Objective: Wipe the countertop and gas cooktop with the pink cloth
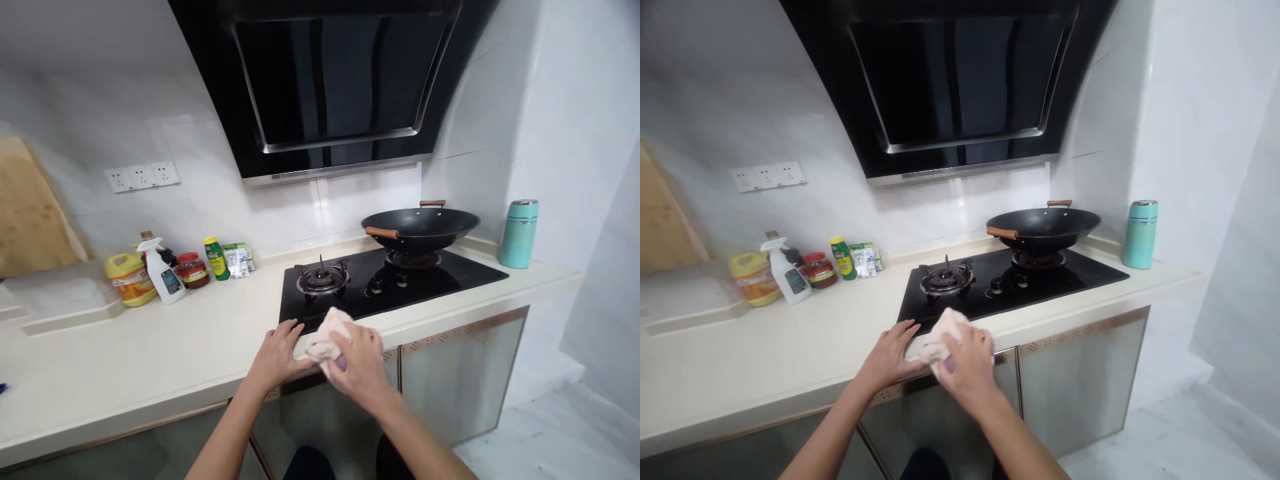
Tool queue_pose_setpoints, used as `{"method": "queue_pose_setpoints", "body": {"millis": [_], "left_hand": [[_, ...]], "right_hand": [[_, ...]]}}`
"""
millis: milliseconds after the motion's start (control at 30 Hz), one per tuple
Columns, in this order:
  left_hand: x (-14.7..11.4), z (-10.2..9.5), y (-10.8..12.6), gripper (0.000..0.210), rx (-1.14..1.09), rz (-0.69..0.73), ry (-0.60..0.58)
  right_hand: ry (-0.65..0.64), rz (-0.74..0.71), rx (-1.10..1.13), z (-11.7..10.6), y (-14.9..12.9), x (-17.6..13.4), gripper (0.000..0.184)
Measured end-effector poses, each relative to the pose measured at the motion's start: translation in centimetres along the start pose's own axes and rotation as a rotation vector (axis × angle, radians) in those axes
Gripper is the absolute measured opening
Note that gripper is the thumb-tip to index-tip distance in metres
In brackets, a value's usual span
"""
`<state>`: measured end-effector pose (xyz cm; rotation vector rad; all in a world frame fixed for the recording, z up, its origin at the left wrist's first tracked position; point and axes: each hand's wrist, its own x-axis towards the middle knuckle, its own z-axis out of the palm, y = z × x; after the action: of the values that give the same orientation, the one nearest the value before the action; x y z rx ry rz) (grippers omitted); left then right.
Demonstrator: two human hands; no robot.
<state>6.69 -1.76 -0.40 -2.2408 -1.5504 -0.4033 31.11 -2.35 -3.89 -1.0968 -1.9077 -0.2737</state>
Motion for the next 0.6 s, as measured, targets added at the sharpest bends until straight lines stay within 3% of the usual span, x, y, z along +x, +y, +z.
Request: {"method": "queue_pose_setpoints", "body": {"millis": [100, 200, 333, 600], "left_hand": [[-0.1, 0.2, -0.3, 0.075, 0.010, 0.022, 0.012], [-0.1, 0.3, -0.4, 0.076, 0.007, 0.016, 0.001], [-0.1, 0.3, -0.3, 0.083, 0.002, -0.012, -0.007], [-0.2, 0.1, 0.1, 0.082, -0.015, -0.019, 0.005]], "right_hand": [[0.032, -0.162, 0.032, 1.3, -1.5, -0.6, 0.054], [0.016, -0.256, -0.007, 1.2, 0.7, -1.3, 0.067], [-0.024, -0.269, -0.130, -0.5, 6.8, -2.5, 0.078], [-0.021, 0.003, -0.390, -5.9, 21.7, -5.2, 0.062]]}}
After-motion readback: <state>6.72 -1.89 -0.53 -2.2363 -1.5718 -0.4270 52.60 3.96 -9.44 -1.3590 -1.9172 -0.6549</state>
